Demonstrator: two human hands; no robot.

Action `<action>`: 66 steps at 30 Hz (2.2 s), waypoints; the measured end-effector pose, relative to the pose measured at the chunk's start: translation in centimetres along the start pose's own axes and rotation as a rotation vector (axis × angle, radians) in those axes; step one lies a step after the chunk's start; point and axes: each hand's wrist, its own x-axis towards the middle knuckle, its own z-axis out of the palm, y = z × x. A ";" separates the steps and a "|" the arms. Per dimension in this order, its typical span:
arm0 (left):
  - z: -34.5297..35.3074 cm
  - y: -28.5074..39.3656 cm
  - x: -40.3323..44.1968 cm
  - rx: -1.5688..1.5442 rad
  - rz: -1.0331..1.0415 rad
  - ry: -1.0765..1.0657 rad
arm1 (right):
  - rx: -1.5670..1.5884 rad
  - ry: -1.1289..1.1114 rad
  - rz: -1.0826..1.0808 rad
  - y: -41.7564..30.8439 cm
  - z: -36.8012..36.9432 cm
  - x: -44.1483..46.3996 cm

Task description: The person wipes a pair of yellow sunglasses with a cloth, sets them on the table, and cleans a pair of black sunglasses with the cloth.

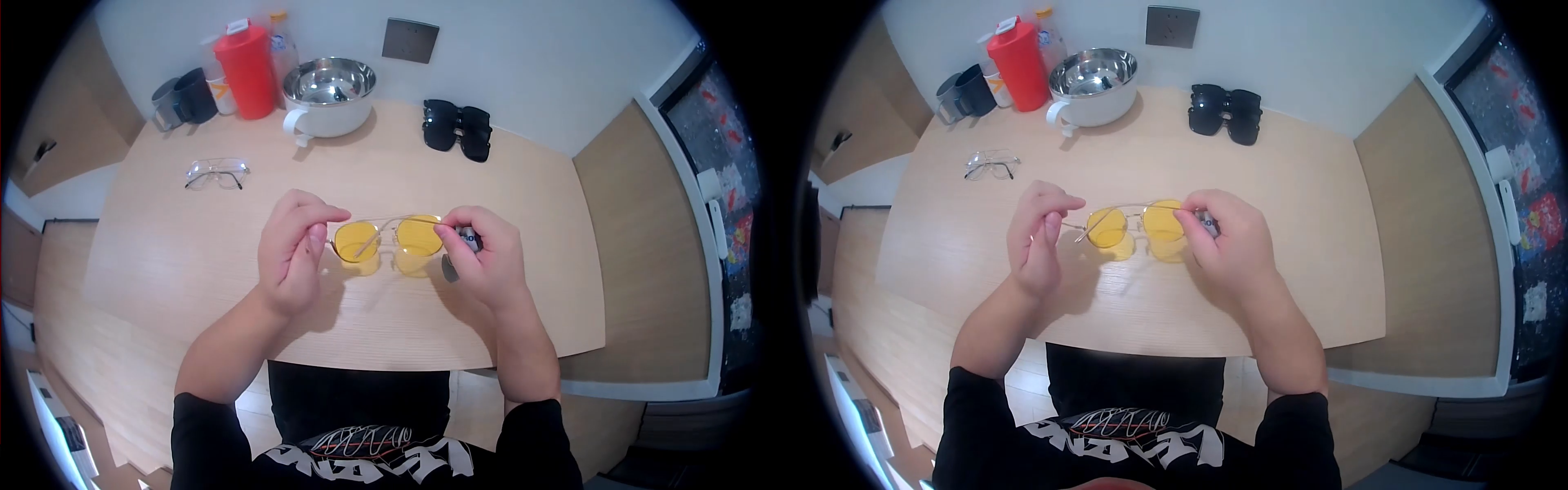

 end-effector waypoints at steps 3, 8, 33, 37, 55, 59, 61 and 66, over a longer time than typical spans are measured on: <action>0.1 -0.3 0.1 -0.031 -0.012 0.072 | 0.061 0.011 0.077 0.2 0.1 -0.1; -0.5 -0.9 0.2 -0.062 0.080 0.033 | 0.074 0.103 0.055 1.0 0.3 0.0; 1.5 0.3 -0.6 -0.396 -0.540 -0.359 | 0.248 0.164 -0.542 1.3 1.1 -0.7; 1.9 0.6 -1.1 -0.395 -0.617 -0.403 | 0.192 0.150 -0.541 1.2 1.0 -0.5; 1.9 0.3 -1.3 -0.408 -0.707 -0.339 | 0.575 -0.193 0.505 -1.7 -0.9 -0.5; 1.9 0.3 -1.2 -0.427 -0.713 -0.318 | 0.672 -0.447 0.487 -1.5 -2.0 0.1; 1.7 0.1 -1.3 -0.467 -0.762 -0.340 | 0.747 -0.454 0.437 -1.4 -2.1 -0.2; 1.6 0.1 -1.3 -0.497 -0.781 -0.399 | 0.832 -0.392 0.541 -1.7 -2.2 -0.3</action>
